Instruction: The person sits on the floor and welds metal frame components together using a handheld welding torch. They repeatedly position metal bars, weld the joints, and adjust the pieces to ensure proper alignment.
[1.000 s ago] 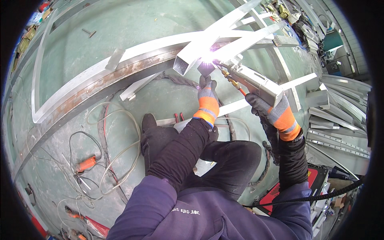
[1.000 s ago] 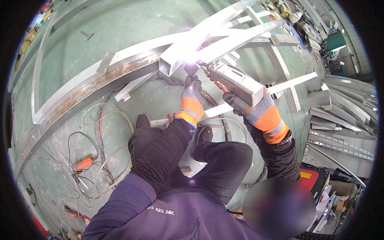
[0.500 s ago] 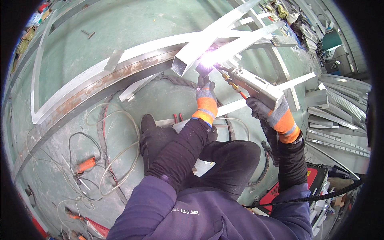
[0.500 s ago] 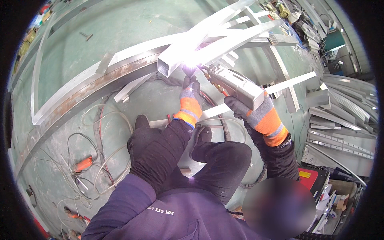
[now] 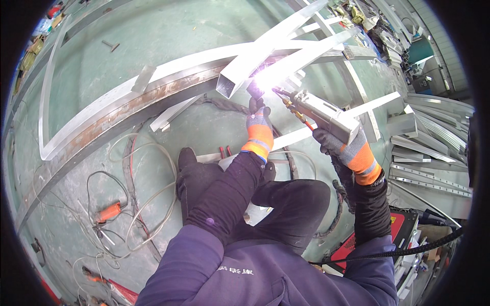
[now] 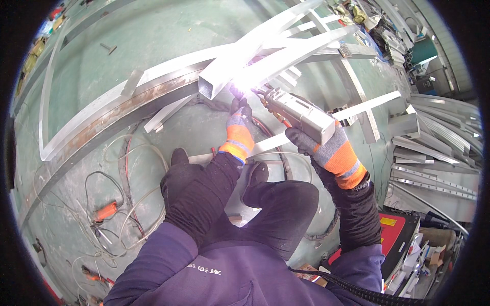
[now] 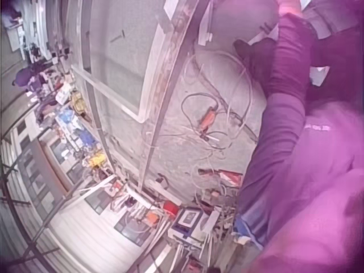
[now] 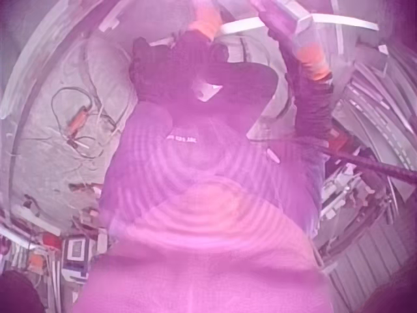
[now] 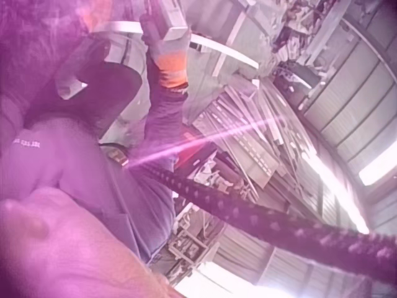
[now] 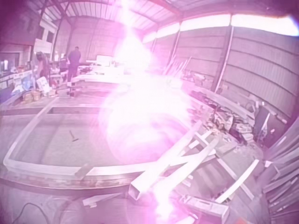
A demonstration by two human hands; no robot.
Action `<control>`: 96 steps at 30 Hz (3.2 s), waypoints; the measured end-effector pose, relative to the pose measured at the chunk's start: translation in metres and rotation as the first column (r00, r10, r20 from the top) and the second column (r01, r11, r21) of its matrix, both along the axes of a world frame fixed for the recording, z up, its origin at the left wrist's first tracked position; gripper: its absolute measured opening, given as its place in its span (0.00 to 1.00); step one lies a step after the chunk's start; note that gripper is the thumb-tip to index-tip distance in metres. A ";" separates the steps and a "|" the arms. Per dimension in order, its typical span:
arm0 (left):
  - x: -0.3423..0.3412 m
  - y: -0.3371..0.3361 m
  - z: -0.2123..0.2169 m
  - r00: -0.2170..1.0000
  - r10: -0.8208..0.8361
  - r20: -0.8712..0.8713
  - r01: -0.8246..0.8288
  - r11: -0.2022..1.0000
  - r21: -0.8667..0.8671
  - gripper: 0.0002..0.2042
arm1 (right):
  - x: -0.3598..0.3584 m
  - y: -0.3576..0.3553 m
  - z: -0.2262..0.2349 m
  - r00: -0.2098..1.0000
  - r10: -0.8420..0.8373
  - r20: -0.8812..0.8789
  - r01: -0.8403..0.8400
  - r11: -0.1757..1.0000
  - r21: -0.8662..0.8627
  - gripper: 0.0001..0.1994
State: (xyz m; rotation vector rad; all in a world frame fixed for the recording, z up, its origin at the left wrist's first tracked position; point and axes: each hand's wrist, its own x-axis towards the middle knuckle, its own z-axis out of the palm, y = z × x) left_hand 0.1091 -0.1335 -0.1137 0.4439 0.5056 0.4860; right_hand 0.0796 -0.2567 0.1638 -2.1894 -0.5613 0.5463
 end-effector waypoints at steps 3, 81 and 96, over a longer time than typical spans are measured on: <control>0.003 -0.001 -0.007 0.996 0.053 0.070 -0.047 0.995 -0.091 0.23 | -0.003 0.001 0.003 1.000 -0.008 -0.028 0.008 1.000 0.012 0.24; -0.002 -0.005 0.010 0.996 0.029 -0.090 -0.035 0.997 -0.070 0.32 | 0.003 0.007 0.011 1.000 -0.012 -0.007 0.012 1.000 -0.018 0.20; -0.001 -0.008 0.002 0.999 0.015 -0.045 -0.015 1.000 0.016 0.33 | 0.011 0.018 0.005 0.999 0.046 0.013 -0.045 0.997 -0.057 0.15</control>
